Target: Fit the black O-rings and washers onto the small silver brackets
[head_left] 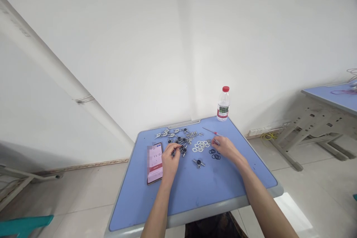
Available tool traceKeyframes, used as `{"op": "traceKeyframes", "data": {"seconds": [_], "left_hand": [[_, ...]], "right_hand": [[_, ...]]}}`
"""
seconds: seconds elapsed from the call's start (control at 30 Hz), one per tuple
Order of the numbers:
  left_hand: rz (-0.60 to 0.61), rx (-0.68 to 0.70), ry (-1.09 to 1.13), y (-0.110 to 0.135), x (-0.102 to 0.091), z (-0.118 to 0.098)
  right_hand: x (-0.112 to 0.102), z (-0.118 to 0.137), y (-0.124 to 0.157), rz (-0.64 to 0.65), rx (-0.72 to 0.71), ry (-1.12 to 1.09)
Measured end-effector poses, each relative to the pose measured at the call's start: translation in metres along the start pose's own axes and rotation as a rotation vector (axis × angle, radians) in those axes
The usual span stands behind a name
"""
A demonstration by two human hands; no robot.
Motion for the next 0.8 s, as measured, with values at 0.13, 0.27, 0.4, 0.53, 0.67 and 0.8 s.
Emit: {"op": "traceKeyframes", "data": {"seconds": [0.13,0.27,0.4,0.53,0.67,0.8], "left_hand": [[-0.023,-0.062,0.004,-0.002,-0.002,0.004],[-0.041,-0.085,0.009,-0.003,-0.003,0.005],[-0.059,-0.074,0.002,-0.004,-0.003,0.002],[-0.062,-0.071,-0.008,-0.004,-0.003,0.002],[-0.025,-0.053,-0.014,-0.002,-0.001,0.003],[0.061,-0.008,-0.035,0.001,0.004,0.003]], "right_hand": [[-0.005,0.001,0.002,0.039,-0.003,-0.001],[-0.008,0.004,0.004,0.035,-0.001,0.0],[-0.006,0.007,0.004,0.016,-0.01,0.004],[0.0,0.009,0.005,0.013,-0.037,0.002],[0.005,0.009,0.006,0.011,-0.069,-0.004],[0.011,0.013,0.004,0.004,-0.108,-0.017]]}}
Point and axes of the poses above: each hand's wrist, its own y-axis away from the middle knuckle, its own x-axis out of the palm, z = x × y, the point moved 1 cm from there along -y, towards the middle knuckle, and after that the axes turned 8 degrees about -z, right-handed, at the moved point
